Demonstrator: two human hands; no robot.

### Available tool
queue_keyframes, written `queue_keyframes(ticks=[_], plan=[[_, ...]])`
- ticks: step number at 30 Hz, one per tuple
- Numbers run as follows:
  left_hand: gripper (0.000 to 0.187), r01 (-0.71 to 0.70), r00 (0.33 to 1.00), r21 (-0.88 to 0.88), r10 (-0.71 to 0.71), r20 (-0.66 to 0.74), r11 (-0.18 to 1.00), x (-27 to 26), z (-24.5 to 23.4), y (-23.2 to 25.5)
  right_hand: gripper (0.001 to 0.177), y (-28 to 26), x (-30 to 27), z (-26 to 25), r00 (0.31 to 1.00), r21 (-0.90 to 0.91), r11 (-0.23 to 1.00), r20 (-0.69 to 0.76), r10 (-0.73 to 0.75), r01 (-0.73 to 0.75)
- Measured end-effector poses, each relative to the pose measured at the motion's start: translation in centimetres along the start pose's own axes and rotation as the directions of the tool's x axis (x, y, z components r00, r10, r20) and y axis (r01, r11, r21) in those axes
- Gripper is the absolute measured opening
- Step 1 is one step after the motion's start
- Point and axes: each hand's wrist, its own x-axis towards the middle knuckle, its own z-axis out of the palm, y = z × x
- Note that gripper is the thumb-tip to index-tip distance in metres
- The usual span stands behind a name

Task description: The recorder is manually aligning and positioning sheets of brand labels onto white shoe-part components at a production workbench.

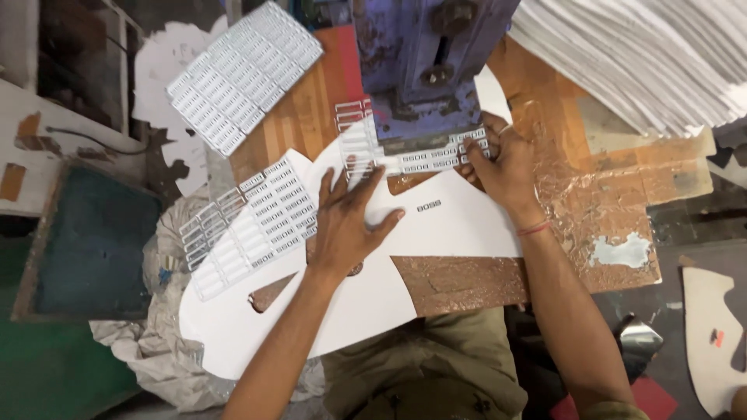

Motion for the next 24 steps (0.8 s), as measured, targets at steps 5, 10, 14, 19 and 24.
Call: queue_keyframes(ticks=[5,10,14,19,24], plan=[[0.068,-0.026,0.999,0.026,0.025,0.035,0.999,-0.8,-1.4,-0.5,0.043,-0.5,-0.8,-0.7,1.000,-0.069,0.997,0.014,-0.019,0.020],[0.077,0.123,0.991,0.085,-0.117,-0.070,0.989,-4.6,-8.2,-8.0,0.038,-3.4,-5.2,-4.0,0.983,-0.330,0.928,0.004,-0.182,0.173],[0.092,0.690,0.712,0.062,-0.692,0.119,0.721,-10.8,-14.6,-12.9,0.039,0.2,-11.5,-6.9,0.991,-0.168,0.986,-0.130,-0.023,0.001],[0.055,0.709,0.701,-0.137,-0.713,0.028,0.692,-15.5,-17.2,-7.8,0.025,-4.8,-16.6,-5.6,0.986,-0.308,0.942,-0.135,0.096,-0.134],[0.023,0.435,0.899,-0.266,-0.431,0.075,0.861,-11.2,-11.6,0.0,0.080,-14.5,-15.3,2.3,0.933,-0.165,0.936,0.240,-0.268,0.312]])
